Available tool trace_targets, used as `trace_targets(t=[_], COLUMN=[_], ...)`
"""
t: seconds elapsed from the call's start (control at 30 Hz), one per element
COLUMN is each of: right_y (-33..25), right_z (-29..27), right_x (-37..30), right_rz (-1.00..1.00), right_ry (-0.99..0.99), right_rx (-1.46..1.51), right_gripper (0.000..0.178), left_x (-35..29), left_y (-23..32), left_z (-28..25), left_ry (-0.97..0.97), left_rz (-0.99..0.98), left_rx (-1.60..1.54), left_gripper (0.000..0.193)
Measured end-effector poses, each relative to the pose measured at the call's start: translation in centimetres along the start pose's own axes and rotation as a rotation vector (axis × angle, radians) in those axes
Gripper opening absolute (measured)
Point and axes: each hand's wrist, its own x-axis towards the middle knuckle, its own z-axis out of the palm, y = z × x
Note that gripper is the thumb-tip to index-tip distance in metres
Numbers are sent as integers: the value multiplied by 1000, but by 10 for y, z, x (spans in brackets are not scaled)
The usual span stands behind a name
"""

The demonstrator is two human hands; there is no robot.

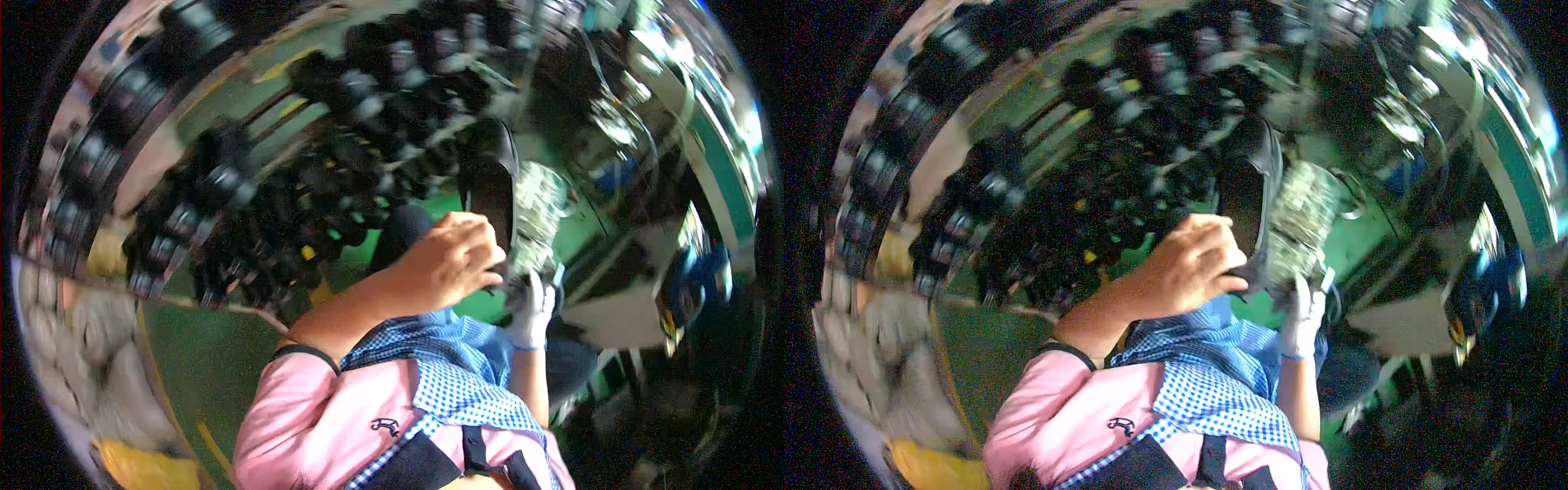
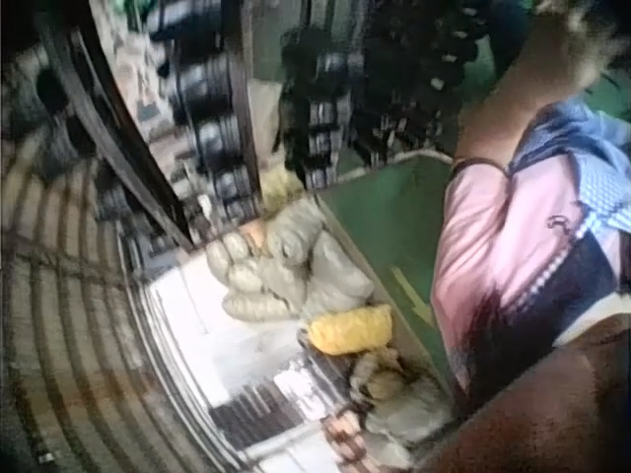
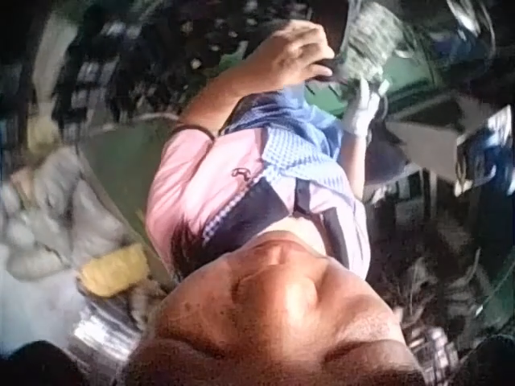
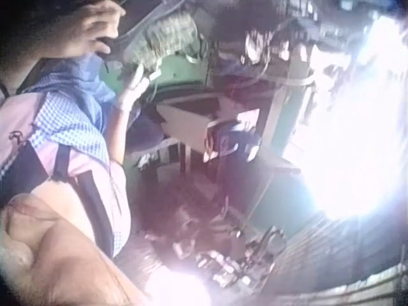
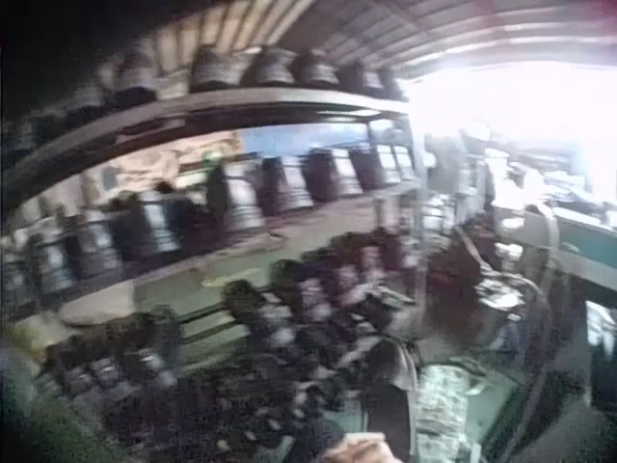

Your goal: The recorder uses a spray gun to apply adhesive to the soles and edges of black shoes in a manufacturing facility.

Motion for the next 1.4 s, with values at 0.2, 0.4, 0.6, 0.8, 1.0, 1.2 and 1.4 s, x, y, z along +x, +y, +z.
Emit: trace_targets(t=[0.2,0.4,0.6,0.8,1.0,1.2,1.4], right_y=[6,41,44,53,-9,-42,-45], right_z=[5,-22,-8,-5,-48,-64,-62], right_x=[10,-5,11,-6,-41,-53,-51], right_rz=[-236,-74,-105,-39,228,123,79], right_ry=[91,177,168,110,57,-111,-109], right_rx=[-224,-398,-591,-385,231,290,262], right_gripper=[56,37,30,30,26,38,34], left_x=[17,15,7,26,35,50,55], left_y=[-15,5,19,24,29,32,35], left_z=[37,38,27,17,16,25,28], left_ry=[-238,-272,-336,-472,-526,-507,-545], left_rz=[43,8,80,139,198,370,377], left_rx=[-108,-32,197,263,321,426,422], left_gripper=[26,43,58,63,55,43,39])
